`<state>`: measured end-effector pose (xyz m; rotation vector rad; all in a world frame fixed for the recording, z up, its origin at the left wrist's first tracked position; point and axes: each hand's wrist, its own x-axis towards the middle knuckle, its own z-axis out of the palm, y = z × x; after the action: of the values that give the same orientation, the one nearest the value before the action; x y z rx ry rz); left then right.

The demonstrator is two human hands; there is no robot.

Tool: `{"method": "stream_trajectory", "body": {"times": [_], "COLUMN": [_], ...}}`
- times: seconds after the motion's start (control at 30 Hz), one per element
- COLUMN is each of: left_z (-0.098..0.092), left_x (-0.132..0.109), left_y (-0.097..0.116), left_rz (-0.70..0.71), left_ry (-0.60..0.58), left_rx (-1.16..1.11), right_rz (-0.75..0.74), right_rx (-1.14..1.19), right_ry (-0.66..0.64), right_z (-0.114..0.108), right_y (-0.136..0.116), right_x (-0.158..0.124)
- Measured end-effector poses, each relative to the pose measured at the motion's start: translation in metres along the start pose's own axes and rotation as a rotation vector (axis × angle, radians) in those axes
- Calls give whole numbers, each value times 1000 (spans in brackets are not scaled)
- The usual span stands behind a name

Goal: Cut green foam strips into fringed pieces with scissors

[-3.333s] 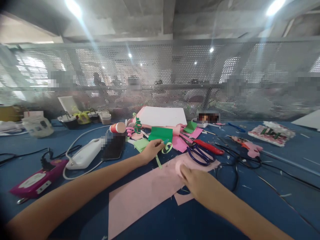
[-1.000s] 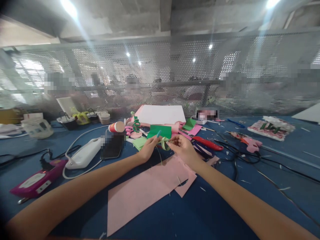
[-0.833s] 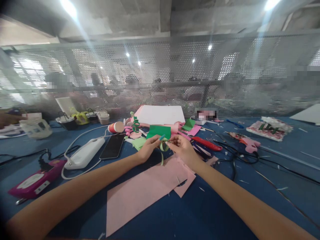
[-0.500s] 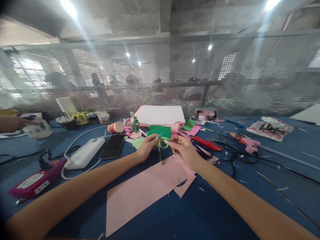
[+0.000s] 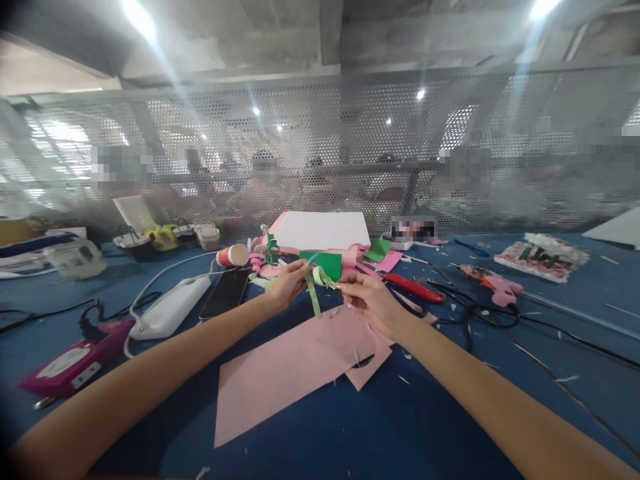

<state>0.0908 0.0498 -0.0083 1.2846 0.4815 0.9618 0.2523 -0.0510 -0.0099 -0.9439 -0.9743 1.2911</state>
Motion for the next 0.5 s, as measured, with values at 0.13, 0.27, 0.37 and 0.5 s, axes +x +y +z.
{"method": "stream_trajectory", "body": {"times": [0.13,0.27,0.37,0.5], "left_z": [-4,-2,-1,-5], "left_x": [3,4,5,8], "left_y": [3,8,10,12], "left_rz": [-31,-135,-162,-108], "left_ry": [12,69,42,0], "left_rx": [-34,-99,-44,97], "right_rz": [-10,-15,-10,-11], "right_rx": [49,67,51,38], "right_ry": [-28,-45,-65,-47], "right_z": [0,1,0,-2], "right_y": [-1,-2,-1,1], "right_x": [0,-1,-1,0]}}
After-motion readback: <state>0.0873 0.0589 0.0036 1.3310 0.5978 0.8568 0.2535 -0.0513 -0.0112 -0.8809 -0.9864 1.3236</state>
